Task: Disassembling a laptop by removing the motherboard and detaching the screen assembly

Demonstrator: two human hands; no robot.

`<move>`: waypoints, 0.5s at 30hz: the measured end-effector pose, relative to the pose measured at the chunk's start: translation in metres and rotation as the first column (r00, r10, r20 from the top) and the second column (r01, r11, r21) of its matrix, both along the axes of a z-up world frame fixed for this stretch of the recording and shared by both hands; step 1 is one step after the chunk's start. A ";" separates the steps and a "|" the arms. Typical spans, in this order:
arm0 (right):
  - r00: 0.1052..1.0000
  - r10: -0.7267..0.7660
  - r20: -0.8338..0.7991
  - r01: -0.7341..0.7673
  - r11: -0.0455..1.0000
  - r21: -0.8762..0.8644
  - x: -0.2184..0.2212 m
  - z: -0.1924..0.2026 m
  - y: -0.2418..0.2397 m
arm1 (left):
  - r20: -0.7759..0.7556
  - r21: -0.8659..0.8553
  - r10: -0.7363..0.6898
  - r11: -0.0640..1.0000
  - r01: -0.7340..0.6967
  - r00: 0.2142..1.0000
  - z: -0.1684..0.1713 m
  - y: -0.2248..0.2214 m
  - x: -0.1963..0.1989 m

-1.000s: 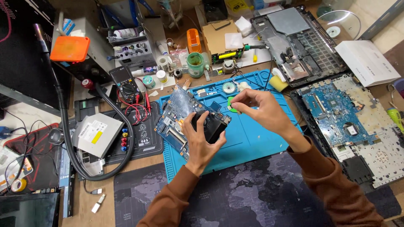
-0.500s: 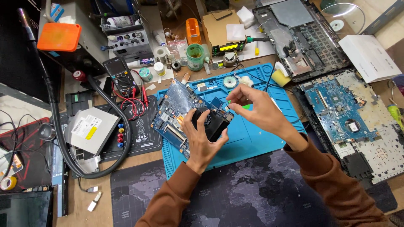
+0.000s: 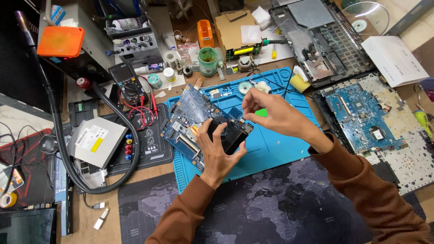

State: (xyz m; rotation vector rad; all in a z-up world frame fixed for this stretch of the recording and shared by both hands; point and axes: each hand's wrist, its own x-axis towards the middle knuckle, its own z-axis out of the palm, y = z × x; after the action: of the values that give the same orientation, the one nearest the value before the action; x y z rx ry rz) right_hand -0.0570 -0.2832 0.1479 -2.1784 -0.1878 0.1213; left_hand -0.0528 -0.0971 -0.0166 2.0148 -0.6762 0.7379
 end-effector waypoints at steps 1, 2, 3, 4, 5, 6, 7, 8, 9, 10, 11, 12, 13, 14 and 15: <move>1.000 -0.001 0.001 0.001 1.000 0.002 -0.001 0.000 -0.001 | 0.001 0.002 -0.001 1.000 0.001 1.000 0.000 0.000 0.000; 1.000 0.001 0.004 -0.001 1.000 -0.002 -0.001 0.000 -0.001 | 0.009 0.006 0.000 1.000 0.000 1.000 0.000 0.000 0.000; 1.000 0.003 0.007 -0.003 1.000 -0.005 -0.002 0.000 -0.002 | 0.017 0.010 0.001 1.000 -0.001 1.000 -0.001 -0.001 0.000; 1.000 0.002 0.006 -0.002 1.000 -0.004 -0.002 0.000 -0.003 | 0.017 0.011 0.000 1.000 0.000 1.000 -0.001 0.000 0.000; 1.000 0.006 0.001 -0.006 1.000 -0.007 -0.003 0.000 -0.004 | 0.017 0.016 -0.004 1.000 0.004 1.000 -0.001 -0.001 -0.001; 1.000 0.010 -0.004 -0.010 1.000 -0.009 -0.003 -0.001 -0.005 | 0.018 0.021 -0.008 1.000 0.008 1.000 -0.001 -0.001 -0.001; 1.000 0.008 -0.004 -0.008 1.000 -0.009 -0.004 -0.001 -0.005 | 0.018 0.022 -0.010 1.000 0.009 1.000 0.000 -0.001 -0.002; 1.000 0.016 -0.010 -0.016 1.000 -0.001 -0.004 -0.001 -0.006 | 0.012 0.024 -0.016 1.000 0.016 1.000 0.000 0.000 -0.002; 1.000 0.025 -0.014 -0.025 1.000 0.008 -0.003 0.000 -0.007 | 0.010 0.027 -0.021 0.999 0.020 1.000 0.000 0.000 -0.002; 1.000 0.026 -0.011 -0.026 1.000 0.007 -0.004 0.000 -0.009 | 0.013 0.027 -0.020 0.999 0.020 1.000 0.001 -0.001 -0.002; 0.999 0.029 -0.019 -0.029 1.000 -0.005 -0.004 0.000 -0.010 | 0.014 0.032 -0.025 0.999 0.024 1.000 0.001 0.000 -0.002; 0.999 0.033 -0.027 -0.033 0.999 -0.016 -0.004 0.000 -0.011 | 0.016 0.038 -0.029 0.999 0.028 0.999 0.001 0.000 -0.002; 0.999 0.032 -0.024 -0.033 0.999 -0.015 -0.003 0.000 -0.011 | 0.019 0.039 -0.029 0.999 0.029 0.999 0.001 0.001 -0.002; 0.999 0.036 -0.022 -0.036 0.999 -0.017 -0.003 -0.001 -0.011 | 0.020 0.044 -0.031 0.999 0.030 0.999 0.001 0.001 -0.002; 0.999 0.038 -0.020 -0.038 0.999 -0.021 -0.004 -0.001 -0.012 | 0.021 0.049 -0.033 0.998 0.032 0.999 0.001 0.001 -0.003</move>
State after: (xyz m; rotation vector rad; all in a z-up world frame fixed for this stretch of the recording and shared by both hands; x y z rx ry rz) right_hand -0.0606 -0.2949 0.1469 -2.1943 -0.2176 0.1670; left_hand -0.0555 -0.0961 -0.0160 2.0372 -0.7443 0.7310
